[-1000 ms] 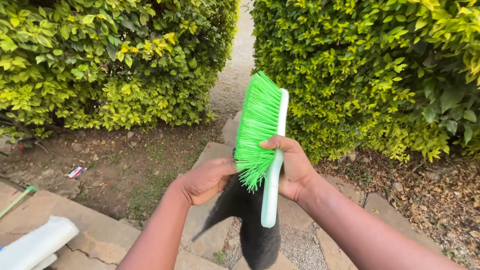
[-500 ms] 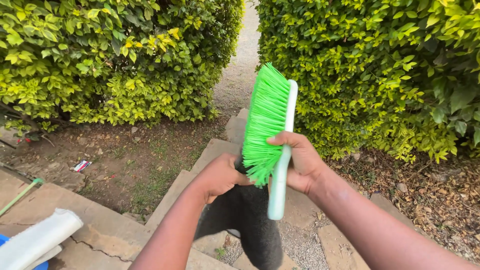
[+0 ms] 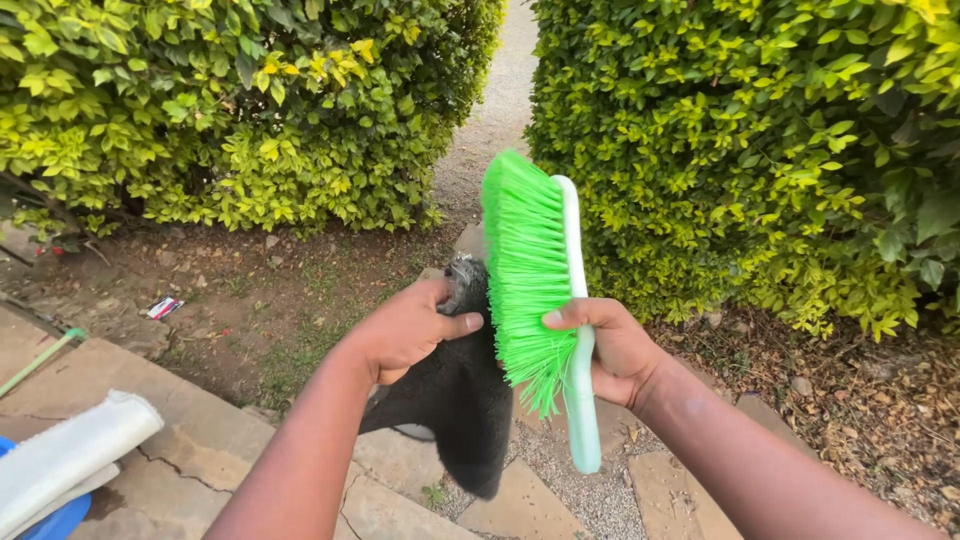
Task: Cleaning and scrubbing two floor mats using a brush.
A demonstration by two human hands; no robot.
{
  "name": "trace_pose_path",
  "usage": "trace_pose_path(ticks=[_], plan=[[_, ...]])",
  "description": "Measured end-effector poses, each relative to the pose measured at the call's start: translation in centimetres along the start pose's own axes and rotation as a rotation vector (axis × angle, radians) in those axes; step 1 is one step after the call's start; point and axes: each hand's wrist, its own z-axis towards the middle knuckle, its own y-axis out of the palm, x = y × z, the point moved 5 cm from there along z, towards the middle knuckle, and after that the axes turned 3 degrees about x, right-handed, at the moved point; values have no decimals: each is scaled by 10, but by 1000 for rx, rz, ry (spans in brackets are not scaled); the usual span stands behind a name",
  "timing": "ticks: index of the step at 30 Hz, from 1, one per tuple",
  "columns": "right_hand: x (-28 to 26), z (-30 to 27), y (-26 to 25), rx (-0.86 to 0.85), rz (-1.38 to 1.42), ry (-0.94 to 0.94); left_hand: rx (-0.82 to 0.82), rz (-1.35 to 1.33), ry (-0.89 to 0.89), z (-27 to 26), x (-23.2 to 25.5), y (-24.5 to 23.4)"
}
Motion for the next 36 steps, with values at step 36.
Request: trace_pose_path(ticks=[36], plan=[[9, 41, 56, 134, -84, -233, 304, -87, 49, -1, 5, -34]])
